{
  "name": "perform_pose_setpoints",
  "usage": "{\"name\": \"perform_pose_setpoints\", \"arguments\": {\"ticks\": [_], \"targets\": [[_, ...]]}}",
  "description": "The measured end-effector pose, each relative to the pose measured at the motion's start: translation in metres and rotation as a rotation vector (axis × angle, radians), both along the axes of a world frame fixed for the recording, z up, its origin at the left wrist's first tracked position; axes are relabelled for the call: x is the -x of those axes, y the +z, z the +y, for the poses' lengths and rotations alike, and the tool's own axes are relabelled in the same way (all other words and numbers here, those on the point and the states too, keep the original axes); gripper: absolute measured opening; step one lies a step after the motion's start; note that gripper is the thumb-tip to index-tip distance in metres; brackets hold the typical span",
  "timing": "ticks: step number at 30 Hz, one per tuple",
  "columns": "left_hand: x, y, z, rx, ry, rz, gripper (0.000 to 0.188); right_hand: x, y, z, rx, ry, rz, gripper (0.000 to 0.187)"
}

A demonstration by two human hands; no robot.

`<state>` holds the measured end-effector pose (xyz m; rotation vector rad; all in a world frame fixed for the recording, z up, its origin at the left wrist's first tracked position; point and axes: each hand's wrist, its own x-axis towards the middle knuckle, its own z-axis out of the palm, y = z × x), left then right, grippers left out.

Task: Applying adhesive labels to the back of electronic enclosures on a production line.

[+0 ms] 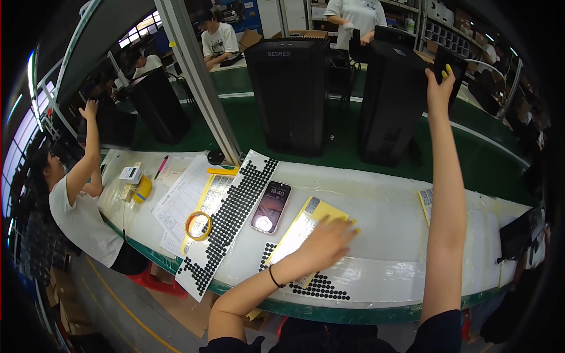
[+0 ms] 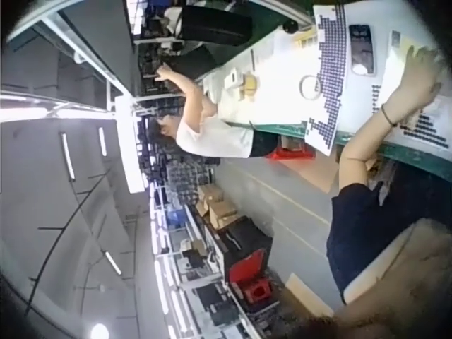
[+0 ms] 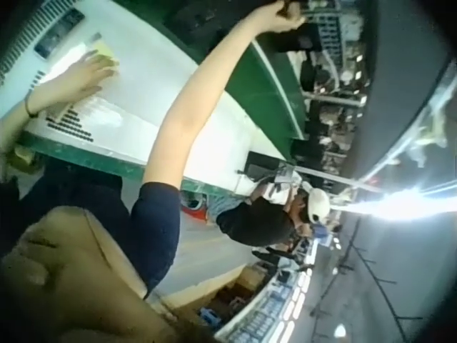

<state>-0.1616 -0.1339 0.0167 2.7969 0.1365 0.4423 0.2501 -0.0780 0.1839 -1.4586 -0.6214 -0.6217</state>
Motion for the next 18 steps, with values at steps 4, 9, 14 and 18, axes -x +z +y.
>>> {"name": "perform_pose_setpoints", "arguments": {"ticks": [4, 9, 14, 18], "targets": [[0.007, -0.015, 0.029, -0.039, 0.341, -0.067, 0.050, 0.134, -0.047, -0.048, -0.152, 0.317, -0.124, 0.036], [-0.007, -0.036, 0.039, 0.072, 0.476, -0.092, 0.061, 0.212, -0.186, -0.090, 0.655, 0.764, 0.041, 0.033], [-0.023, -0.034, 0.035, 0.184, 0.490, -0.047, 0.073, 0.237, -0.210, -0.105, 0.809, 0.757, -0.113, 0.048], [-0.041, -0.030, 0.042, 0.274, 0.498, -0.119, 0.074, 0.236, -0.209, -0.107, 0.793, 0.872, 0.236, 0.046]]}}
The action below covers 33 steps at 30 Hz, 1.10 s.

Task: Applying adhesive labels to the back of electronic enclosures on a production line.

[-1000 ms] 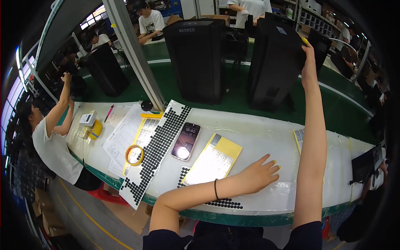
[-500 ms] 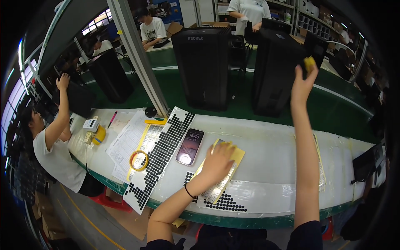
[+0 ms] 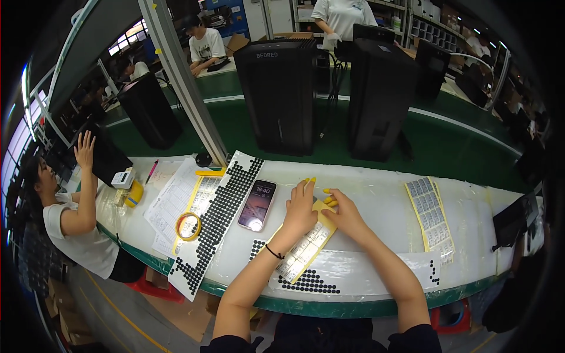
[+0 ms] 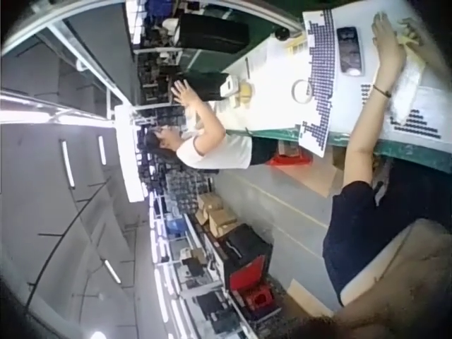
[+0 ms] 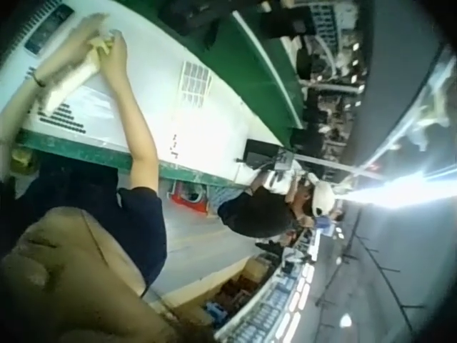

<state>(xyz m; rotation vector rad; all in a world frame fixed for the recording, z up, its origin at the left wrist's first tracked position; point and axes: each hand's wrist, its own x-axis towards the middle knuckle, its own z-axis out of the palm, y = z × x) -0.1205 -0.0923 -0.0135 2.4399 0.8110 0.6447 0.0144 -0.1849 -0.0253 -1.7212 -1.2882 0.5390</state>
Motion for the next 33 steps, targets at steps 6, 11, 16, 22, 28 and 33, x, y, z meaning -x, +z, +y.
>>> {"name": "perform_pose_setpoints", "arguments": {"ticks": [6, 11, 16, 22, 28, 33], "targets": [[-0.018, -0.037, 0.013, 0.203, -0.091, -0.379, 0.067, -0.001, -0.023, -0.009, -0.170, -0.051, -0.277, 0.042], [-0.016, -0.039, 0.011, 0.348, -0.063, -0.406, 0.062, -0.005, -0.027, -0.006, -0.233, -0.093, -0.265, 0.039], [-0.015, -0.033, 0.010, 0.589, -0.036, -0.417, 0.042, -0.003, -0.014, -0.007, -0.261, -0.039, 0.064, 0.026], [-0.011, -0.025, 0.009, 0.688, -0.117, -0.331, 0.020, -0.001, -0.009, -0.011, -0.264, -0.041, 0.046, 0.018], [-0.006, -0.024, 0.010, 0.815, -0.110, -0.355, 0.022, 0.000, -0.014, -0.010, -0.281, -0.108, -0.073, 0.012], [-0.006, -0.024, 0.007, 0.711, -0.091, -0.341, 0.021, -0.002, -0.005, -0.011, -0.343, -0.169, -0.352, 0.011]]}}
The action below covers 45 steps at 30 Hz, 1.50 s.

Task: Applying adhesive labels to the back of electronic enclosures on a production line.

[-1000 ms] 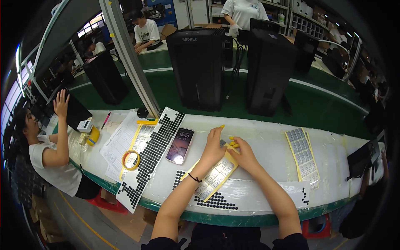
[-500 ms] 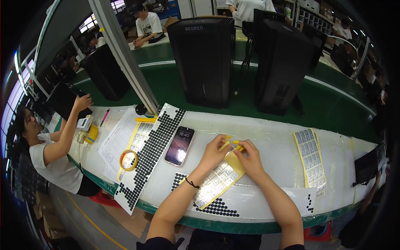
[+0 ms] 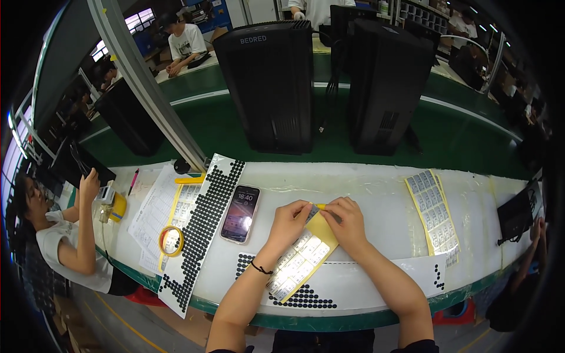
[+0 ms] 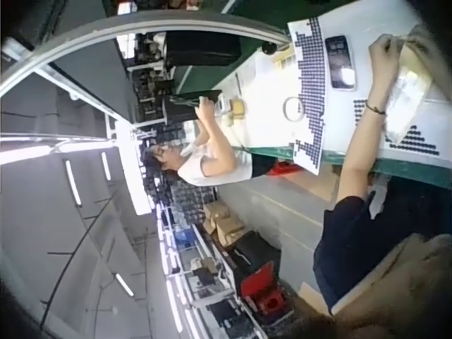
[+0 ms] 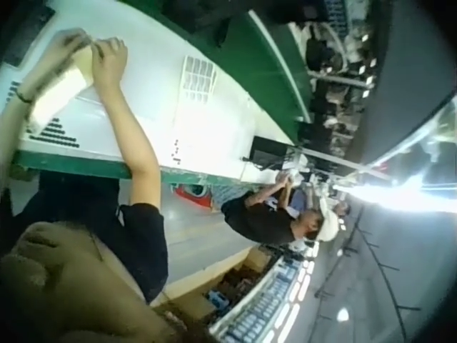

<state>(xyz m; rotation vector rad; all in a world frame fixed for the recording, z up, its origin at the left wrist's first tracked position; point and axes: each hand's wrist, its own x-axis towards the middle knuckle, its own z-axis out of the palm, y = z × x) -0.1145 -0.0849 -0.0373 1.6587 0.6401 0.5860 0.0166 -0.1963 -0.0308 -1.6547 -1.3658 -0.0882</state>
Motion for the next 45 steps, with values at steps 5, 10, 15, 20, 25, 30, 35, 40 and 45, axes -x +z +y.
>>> {"name": "perform_pose_setpoints", "arguments": {"ticks": [5, 10, 15, 20, 25, 30, 35, 40, 45], "targets": [[0.000, 0.003, -0.006, 0.010, 0.051, -0.046, 0.020, 0.005, 0.006, -0.001, -0.062, -0.027, -0.129, 0.009], [0.001, 0.008, -0.006, 0.165, 0.077, -0.105, 0.019, 0.006, 0.008, -0.001, -0.113, -0.028, -0.289, 0.012], [0.000, 0.002, -0.002, 0.185, 0.067, -0.098, 0.019, 0.010, 0.011, 0.000, -0.109, -0.019, -0.310, 0.012], [0.000, 0.000, -0.001, 0.212, 0.047, -0.113, 0.018, 0.010, 0.010, 0.000, -0.115, -0.018, -0.329, 0.013], [0.000, -0.001, -0.001, 0.236, 0.043, -0.135, 0.018, 0.010, 0.012, 0.000, -0.126, 0.017, -0.337, 0.014], [0.002, 0.008, 0.001, 0.293, 0.025, -0.089, 0.017, 0.012, 0.012, -0.001, -0.190, 0.086, -0.406, 0.020], [0.002, 0.004, 0.003, 0.329, 0.048, -0.171, 0.017, 0.017, 0.011, -0.005, -0.241, 0.154, -0.388, 0.020], [0.000, -0.001, 0.004, 0.294, 0.088, -0.155, 0.018, 0.013, 0.005, -0.006, -0.334, 0.187, -0.191, 0.020], [-0.002, -0.003, 0.001, 0.263, 0.067, -0.123, 0.018, 0.012, -0.008, -0.007, -0.312, 0.111, 0.068, 0.024]]}}
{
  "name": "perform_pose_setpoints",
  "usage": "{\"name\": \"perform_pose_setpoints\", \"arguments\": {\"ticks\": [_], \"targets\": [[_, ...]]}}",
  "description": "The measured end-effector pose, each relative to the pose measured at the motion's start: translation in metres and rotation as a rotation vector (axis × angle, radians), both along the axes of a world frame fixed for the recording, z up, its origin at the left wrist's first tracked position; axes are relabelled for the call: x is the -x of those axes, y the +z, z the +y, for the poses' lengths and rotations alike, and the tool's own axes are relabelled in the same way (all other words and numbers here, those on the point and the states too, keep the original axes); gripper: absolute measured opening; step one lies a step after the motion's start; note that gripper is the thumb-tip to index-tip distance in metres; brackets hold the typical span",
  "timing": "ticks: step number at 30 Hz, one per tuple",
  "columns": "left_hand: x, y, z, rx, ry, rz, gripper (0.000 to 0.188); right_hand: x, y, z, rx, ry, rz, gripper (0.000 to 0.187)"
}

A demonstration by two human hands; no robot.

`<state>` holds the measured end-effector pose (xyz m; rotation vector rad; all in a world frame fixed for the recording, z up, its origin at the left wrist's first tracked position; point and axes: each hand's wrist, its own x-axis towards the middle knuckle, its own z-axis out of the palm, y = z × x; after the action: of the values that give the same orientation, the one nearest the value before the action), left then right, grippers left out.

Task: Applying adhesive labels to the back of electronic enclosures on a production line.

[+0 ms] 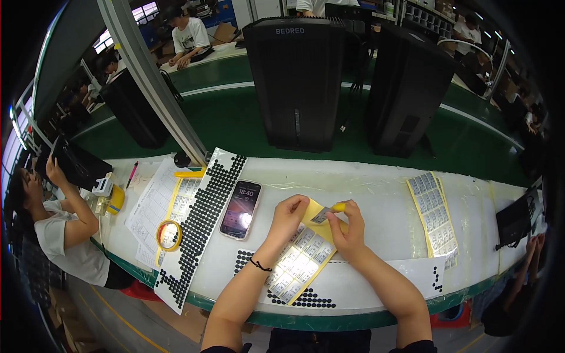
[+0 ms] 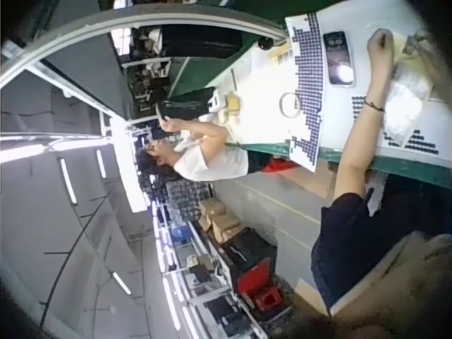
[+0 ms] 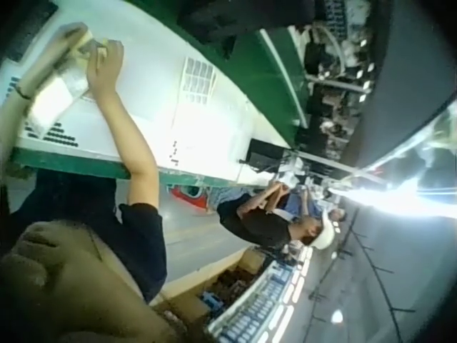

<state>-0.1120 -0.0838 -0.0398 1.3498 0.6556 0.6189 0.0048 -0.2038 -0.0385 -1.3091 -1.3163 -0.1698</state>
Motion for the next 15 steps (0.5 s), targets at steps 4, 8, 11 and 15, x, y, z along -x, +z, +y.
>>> {"name": "perform_pose_setpoints", "arguments": {"ticks": [4, 8, 11, 15], "targets": [[-0.001, -0.005, 0.000, -0.029, 0.000, 0.003, 0.018, -0.004, -0.005, 0.002, 0.016, -0.006, 0.175, 0.029], [-0.001, -0.001, -0.001, -0.120, -0.019, 0.032, 0.020, -0.002, 0.005, 0.001, 0.055, -0.030, 0.307, 0.031], [0.004, -0.002, 0.004, -0.248, 0.016, 0.061, 0.031, -0.004, 0.008, 0.007, 0.077, -0.047, 0.434, 0.035], [0.003, 0.004, 0.014, -0.432, 0.151, 0.116, 0.034, -0.025, 0.007, 0.009, 0.008, -0.021, 0.752, 0.037]]}}
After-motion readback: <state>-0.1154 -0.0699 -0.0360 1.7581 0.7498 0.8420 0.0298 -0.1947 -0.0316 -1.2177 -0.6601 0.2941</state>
